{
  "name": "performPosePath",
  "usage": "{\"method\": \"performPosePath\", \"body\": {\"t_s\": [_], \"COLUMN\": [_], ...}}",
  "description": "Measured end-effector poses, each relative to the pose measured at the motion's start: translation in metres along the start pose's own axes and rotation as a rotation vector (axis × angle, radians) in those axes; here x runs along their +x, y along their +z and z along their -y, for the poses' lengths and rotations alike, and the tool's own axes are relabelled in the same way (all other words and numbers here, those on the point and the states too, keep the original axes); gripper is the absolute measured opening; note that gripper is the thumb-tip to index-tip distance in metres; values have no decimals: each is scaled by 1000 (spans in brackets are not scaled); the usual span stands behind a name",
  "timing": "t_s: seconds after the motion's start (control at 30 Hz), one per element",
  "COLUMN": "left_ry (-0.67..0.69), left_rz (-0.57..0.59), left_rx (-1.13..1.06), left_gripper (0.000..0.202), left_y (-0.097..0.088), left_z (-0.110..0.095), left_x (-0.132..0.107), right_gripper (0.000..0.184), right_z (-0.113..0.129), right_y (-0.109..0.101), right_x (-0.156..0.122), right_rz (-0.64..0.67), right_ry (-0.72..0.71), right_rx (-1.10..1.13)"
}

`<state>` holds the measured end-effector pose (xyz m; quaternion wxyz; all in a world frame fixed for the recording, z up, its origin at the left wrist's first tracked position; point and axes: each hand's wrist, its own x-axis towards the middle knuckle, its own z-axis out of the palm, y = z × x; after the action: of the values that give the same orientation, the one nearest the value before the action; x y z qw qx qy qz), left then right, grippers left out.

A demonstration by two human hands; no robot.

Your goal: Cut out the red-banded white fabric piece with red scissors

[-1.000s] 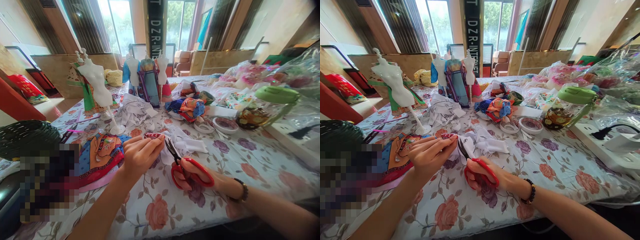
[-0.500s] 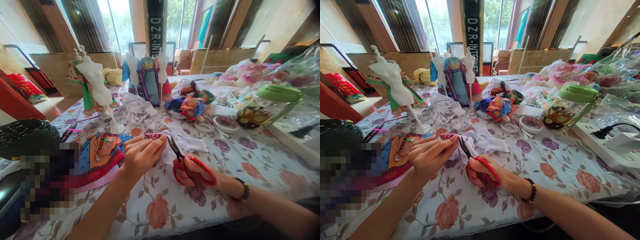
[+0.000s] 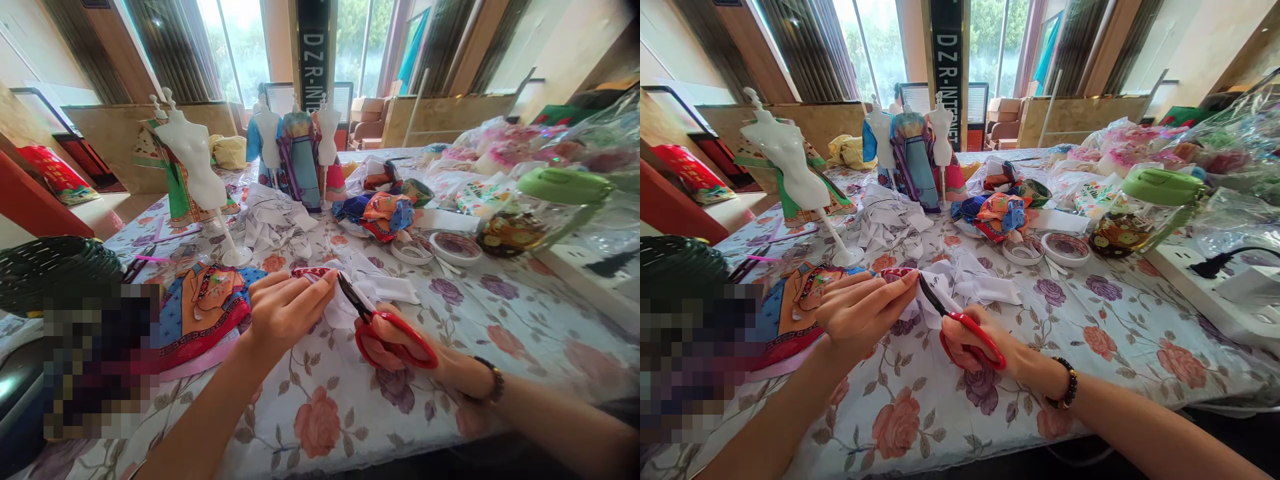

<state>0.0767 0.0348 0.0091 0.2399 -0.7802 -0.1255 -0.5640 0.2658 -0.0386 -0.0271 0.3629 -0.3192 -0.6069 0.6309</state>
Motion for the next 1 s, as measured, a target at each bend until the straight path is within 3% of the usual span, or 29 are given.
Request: {"method": "performPosePath", "body": {"t_s": [0.8,1.0], "left_ry": [-15,-12], "left_rz": [0,-6], "left_rx": [23,20], "left_gripper": [21,24], "left_y": [-1,0], "left_z": [-2,-3], "left_x": [1,1], "right_gripper": [60,64], "right_z": [15,3], "right_y": [8,5], "right_x": [1,1], "right_rz": [-7,14], "right_ry": [34,30], "right_rx": [-28,-3]}}
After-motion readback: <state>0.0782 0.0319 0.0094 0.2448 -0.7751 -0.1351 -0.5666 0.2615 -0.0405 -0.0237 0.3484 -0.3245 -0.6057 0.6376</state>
